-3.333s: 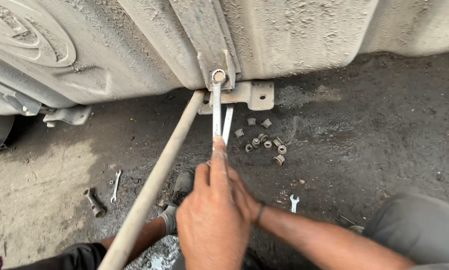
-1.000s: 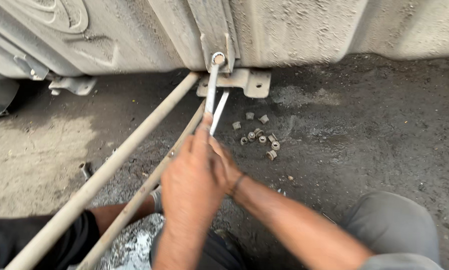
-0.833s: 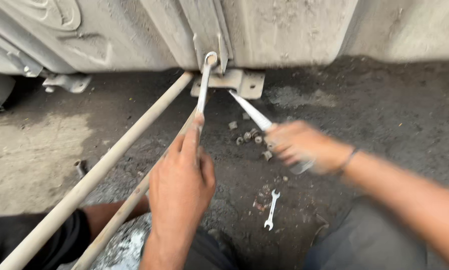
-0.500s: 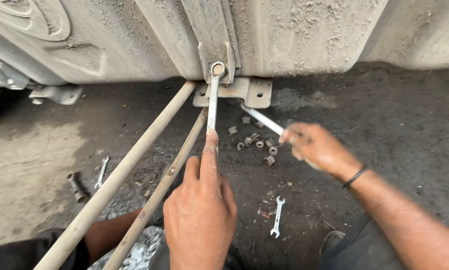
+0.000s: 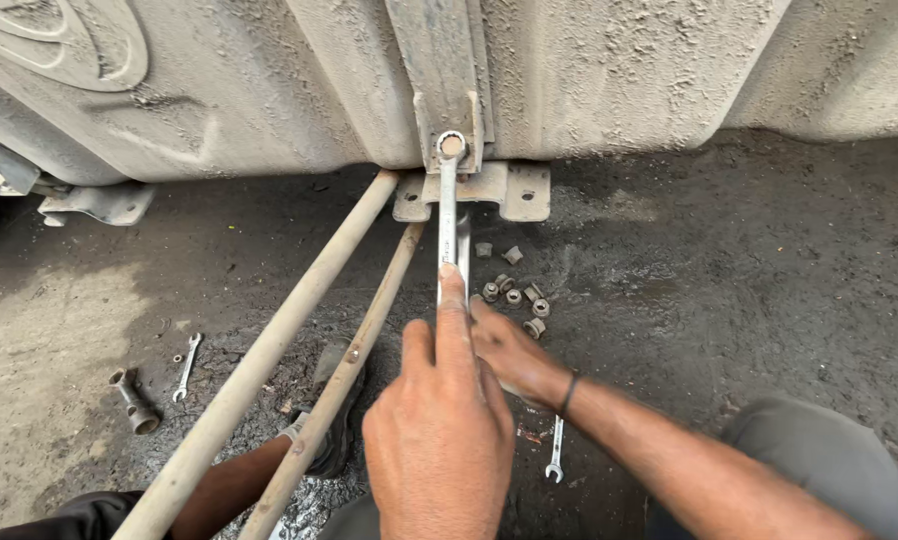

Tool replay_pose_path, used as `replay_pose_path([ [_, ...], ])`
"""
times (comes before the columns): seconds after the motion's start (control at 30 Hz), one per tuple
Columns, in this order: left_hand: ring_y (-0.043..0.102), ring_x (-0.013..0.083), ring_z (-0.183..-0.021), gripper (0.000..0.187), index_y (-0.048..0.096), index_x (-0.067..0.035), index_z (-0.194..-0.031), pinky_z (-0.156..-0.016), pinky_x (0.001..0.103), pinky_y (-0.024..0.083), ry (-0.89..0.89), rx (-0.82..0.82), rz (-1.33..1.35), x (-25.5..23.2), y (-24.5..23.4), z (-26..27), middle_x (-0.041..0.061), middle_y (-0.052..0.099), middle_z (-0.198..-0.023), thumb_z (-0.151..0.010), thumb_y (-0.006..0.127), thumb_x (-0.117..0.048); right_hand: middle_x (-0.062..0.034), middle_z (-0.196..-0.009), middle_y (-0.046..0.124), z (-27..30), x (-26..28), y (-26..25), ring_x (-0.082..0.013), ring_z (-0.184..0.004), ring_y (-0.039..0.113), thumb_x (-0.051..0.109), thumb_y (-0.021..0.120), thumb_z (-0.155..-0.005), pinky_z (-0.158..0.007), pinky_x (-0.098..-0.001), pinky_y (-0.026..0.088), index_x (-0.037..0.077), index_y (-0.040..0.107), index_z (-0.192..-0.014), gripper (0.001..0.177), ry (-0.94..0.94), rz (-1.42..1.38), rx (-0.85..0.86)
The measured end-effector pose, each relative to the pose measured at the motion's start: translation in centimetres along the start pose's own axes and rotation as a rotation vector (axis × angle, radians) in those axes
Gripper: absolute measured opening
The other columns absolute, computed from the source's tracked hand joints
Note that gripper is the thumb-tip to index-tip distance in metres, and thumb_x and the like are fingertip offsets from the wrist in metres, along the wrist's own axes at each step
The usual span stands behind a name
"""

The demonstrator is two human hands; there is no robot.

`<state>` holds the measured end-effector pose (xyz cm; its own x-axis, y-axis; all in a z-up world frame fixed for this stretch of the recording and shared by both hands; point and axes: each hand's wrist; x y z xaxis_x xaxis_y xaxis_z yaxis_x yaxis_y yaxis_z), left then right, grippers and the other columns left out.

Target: The person uses wrenches to loosen and remove bolts from the undercarriage of a vehicle, handling various metal nuts and tools while sitting on the ground.

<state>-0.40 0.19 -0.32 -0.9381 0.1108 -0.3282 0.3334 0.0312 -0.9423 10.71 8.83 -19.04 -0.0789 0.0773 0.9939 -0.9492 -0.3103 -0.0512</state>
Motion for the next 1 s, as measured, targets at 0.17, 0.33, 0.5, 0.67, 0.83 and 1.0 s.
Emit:
replay_pose_path([
  [0.17, 0.075, 0.0324, -0.074, 0.084, 0.029, -0.012, -0.164, -0.058, 0.042, 0.063, -0.006, -0.004, -0.013, 0.3, 0.4, 0.2, 0.021, 0.062, -0.120, -0.088, 0.064, -0.015, -0.0195, -0.113, 0.072, -1.5, 3.1, 2.4, -0.0240, -0.100, 0.070, 0.036, 0.052, -0.104, -0.085, -0.0370, 0.061, 0.005, 0.047, -0.123, 0.037, -0.193, -0.357, 0.054],
  [0.33, 0.076, 0.0357, -0.075, 0.081, 0.031, -0.007, -0.160, -0.054, 0.044, 0.063, 0.073, -0.101, 0.006, 0.9, 1.0, 0.1, 0.030, 0.060, -0.126, -0.087, 0.063, -0.015, -0.0150, -0.109, 0.068, -1.3, 3.3, 4.7, -0.0254, -0.095, 0.070, 0.037, 0.052, -0.102, -0.080, -0.0386, 0.065, 0.008, 0.045, -0.125, 0.037, -0.208, -0.559, 0.045],
  [0.5, 0.075, 0.0357, -0.075, 0.083, 0.029, -0.012, -0.164, -0.057, 0.046, 0.062, 0.017, -0.031, 0.036, 0.7, 0.9, 0.0, 0.024, 0.062, -0.120, -0.088, 0.063, -0.016, -0.0147, -0.101, 0.065, -1.8, 2.6, 4.1, -0.0263, -0.087, 0.072, 0.036, 0.056, -0.102, -0.073, -0.0386, 0.063, 0.007, 0.048, -0.122, 0.036, -0.112, -0.679, 0.062],
  [0.67, 0.075, 0.0358, -0.075, 0.086, 0.029, -0.013, -0.164, -0.058, 0.046, 0.060, 0.014, -0.041, 0.058, 0.4, 0.5, 0.2, 0.021, 0.061, -0.125, -0.086, 0.066, -0.015, -0.0123, -0.099, 0.065, -1.9, 2.1, 3.5, -0.0223, -0.087, 0.070, 0.035, 0.059, -0.101, -0.073, -0.0365, 0.062, 0.005, 0.050, -0.119, 0.036, -0.119, -0.572, 0.059],
  [0.83, 0.076, 0.0370, -0.082, 0.086, 0.032, -0.012, -0.162, -0.059, 0.044, 0.062, 0.018, -0.044, 0.035, 0.4, 0.6, 0.2, 0.026, 0.055, -0.141, -0.083, 0.068, -0.013, -0.0068, -0.099, 0.061, -2.4, 1.9, 2.7, -0.0135, -0.086, 0.061, 0.029, 0.061, -0.100, -0.070, -0.0302, 0.056, 0.004, 0.056, -0.118, 0.031, -0.202, -0.219, -0.097],
  [1.0, 0.076, 0.0361, -0.082, 0.087, 0.031, -0.011, -0.163, -0.059, 0.042, 0.063, 0.026, -0.040, 0.036, 0.6, 0.7, -0.1, 0.028, 0.055, -0.139, -0.084, 0.069, -0.013, -0.0023, -0.099, 0.065, -1.6, 2.1, 2.6, -0.0105, -0.089, 0.066, 0.036, 0.053, -0.102, -0.075, -0.0274, 0.059, 0.010, 0.058, -0.117, 0.031, -0.117, -0.063, -0.134],
])
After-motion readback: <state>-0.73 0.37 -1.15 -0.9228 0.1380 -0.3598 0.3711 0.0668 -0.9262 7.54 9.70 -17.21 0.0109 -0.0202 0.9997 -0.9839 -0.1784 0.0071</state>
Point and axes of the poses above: each hand's wrist, its own z-axis away from the middle knuckle, its own y-axis out of the palm, x = y × z
